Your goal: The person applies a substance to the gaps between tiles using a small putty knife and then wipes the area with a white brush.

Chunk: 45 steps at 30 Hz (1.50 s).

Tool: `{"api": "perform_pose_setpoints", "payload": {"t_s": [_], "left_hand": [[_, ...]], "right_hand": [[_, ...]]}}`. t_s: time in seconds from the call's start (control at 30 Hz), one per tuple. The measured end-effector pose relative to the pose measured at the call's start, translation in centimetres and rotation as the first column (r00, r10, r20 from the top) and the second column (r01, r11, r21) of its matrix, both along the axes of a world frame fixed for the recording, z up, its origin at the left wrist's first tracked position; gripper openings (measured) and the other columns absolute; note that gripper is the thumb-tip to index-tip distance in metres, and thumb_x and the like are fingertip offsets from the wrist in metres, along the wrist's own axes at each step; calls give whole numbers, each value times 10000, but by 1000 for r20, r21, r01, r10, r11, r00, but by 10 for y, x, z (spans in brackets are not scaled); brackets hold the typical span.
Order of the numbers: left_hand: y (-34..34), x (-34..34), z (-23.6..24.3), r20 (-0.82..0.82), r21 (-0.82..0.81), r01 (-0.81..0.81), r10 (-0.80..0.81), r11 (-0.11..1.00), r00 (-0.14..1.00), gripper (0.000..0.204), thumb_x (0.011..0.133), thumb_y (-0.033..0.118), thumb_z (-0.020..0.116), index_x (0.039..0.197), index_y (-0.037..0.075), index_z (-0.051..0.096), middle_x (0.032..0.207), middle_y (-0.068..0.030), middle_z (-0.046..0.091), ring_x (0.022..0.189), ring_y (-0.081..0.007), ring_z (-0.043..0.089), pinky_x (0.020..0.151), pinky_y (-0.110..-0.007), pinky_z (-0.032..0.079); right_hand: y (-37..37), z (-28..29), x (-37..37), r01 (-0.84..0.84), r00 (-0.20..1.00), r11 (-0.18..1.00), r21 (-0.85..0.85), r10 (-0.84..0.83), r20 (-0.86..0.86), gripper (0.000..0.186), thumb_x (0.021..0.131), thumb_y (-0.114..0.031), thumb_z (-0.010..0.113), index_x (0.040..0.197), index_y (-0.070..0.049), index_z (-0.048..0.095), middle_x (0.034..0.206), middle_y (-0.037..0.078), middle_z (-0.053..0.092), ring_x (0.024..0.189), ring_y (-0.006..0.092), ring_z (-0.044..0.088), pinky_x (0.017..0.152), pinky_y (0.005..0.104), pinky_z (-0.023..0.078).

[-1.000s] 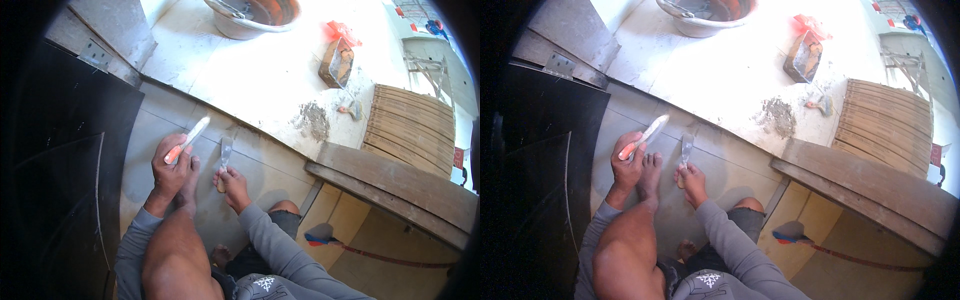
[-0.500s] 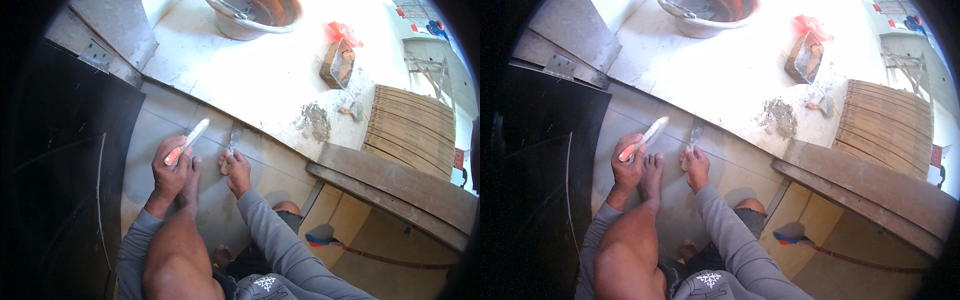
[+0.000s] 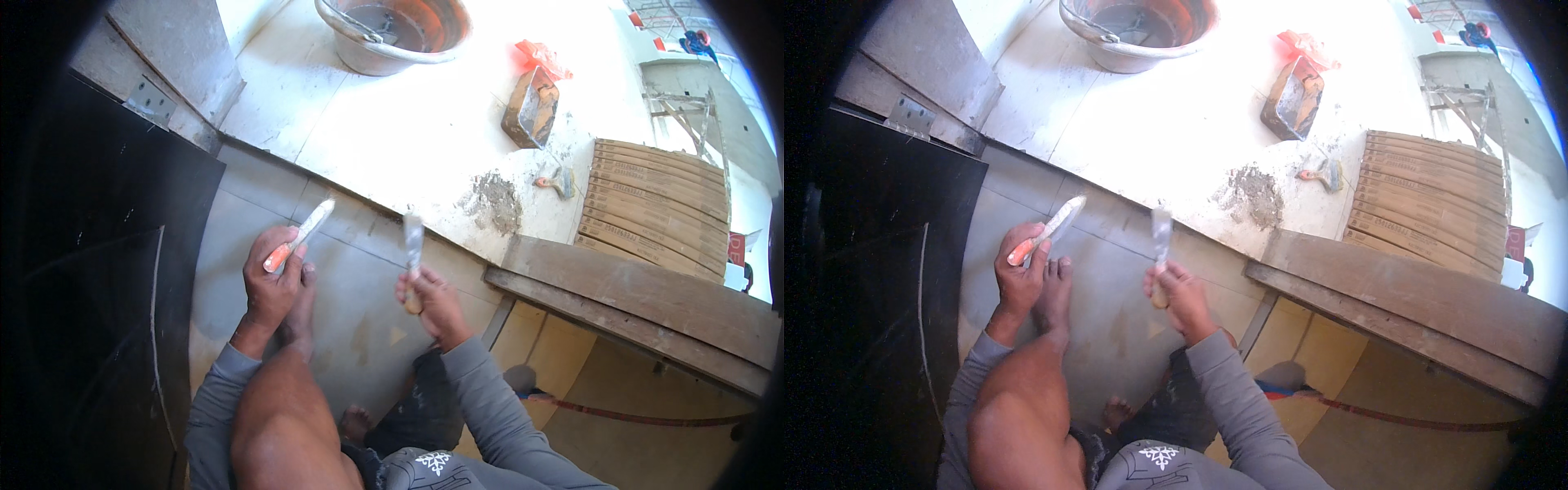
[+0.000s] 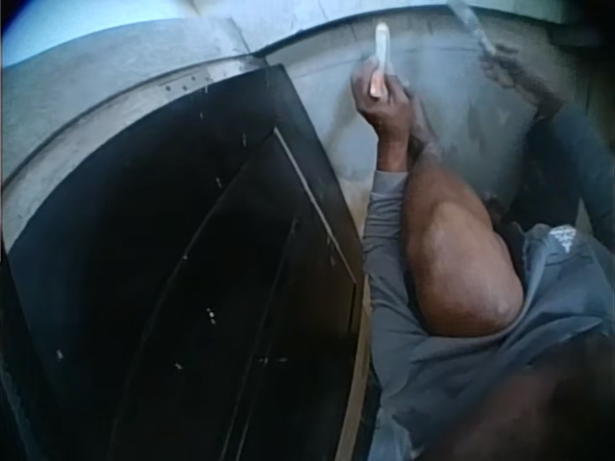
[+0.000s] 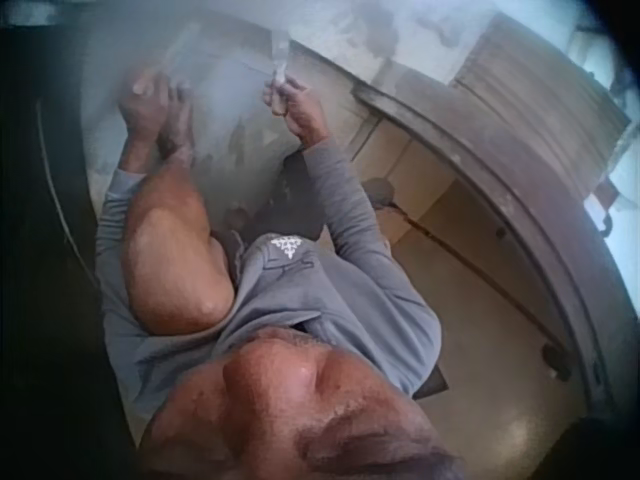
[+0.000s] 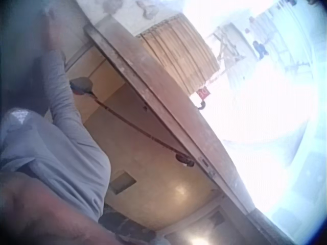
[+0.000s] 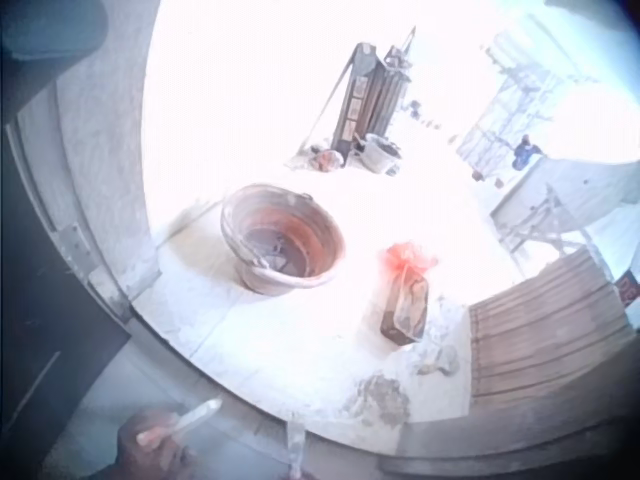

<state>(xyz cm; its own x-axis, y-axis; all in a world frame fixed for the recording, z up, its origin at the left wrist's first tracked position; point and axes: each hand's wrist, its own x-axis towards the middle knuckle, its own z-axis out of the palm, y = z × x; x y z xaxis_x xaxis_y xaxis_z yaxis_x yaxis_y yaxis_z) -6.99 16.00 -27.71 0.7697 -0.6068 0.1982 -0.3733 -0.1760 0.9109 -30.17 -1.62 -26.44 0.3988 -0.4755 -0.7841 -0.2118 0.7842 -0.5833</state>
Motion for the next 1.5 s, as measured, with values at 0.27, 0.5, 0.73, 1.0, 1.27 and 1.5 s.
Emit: {"api": "perform_pose_setpoints", "payload": {"t_s": [0.27, 0.5, 0.73, 1.0, 1.27, 1.5], "left_hand": [[2, -1, 1, -26, 2, -5, 5, 1000, 1000, 220, 851, -33, 680, 1066, -8, 643, 1078, -136, 665, 1018, -267, 643, 906, -359, 509], [8, 2, -1, -15, 36, -10, 10, 999, 1000, 219, 852, -28, 682, 1066, -6, 642, 1081, -136, 666, 1015, -261, 643, 905, -355, 507], [4, -1, -2, -10, 11, -21, 21, 1000, 1000, 239, 837, -17, 695, 1067, 14, 637, 1057, -145, 661, 978, -306, 649, 860, -379, 531], [1, -3, -1, -22, 12, -3, 3, 1000, 1000, 225, 848, -22, 681, 1070, -9, 647, 1084, -139, 666, 1019, -269, 642, 906, -363, 507], [-1, -3, -1, -9, -16, -6, 6, 1000, 1000, 228, 844, 3, 694, 1065, 9, 640, 1053, -148, 659, 967, -295, 651, 846, -376, 534], [-2, -5, 0, -30, -5, -9, 9, 1000, 1000, 226, 841, -11, 688, 1062, -1, 641, 1062, -149, 661, 979, -287, 646, 862, -373, 525]], "right_hand": [[62, -69, 17, 39, 997, 988, 146, -29, -72, 245, 967, -102, 615, 1158, 48, 577, 966, 102, 630, 822, 198, 640, 739, 338, 572], [42, -97, 54, 111, 989, 990, 81, -102, -104, 262, 980, -119, 597, 1185, 37, 551, 994, 101, 616, 850, 190, 629, 745, 323, 563], [42, -93, 44, 106, 993, 994, -10, -107, -57, 269, 976, -85, 584, 1211, 37, 534, 1023, 99, 610, 879, 192, 626, 778, 324, 555], [31, -41, 13, 90, 996, 995, 37, -89, -5, 294, 975, -118, 600, 1227, 27, 552, 1047, 93, 622, 881, 175, 634, 751, 323, 550], [-1, 2, -12, 32, 996, 999, -23, -34, -83, 273, 963, -96, 618, 1195, 44, 582, 975, 105, 651, 815, 187, 646, 718, 329, 561], [34, -64, -22, 21, 988, 994, 109, -4, -154, 258, 981, -92, 585, 1193, 51, 559, 969, 112, 620, 824, 199, 634, 711, 328, 565]]}}
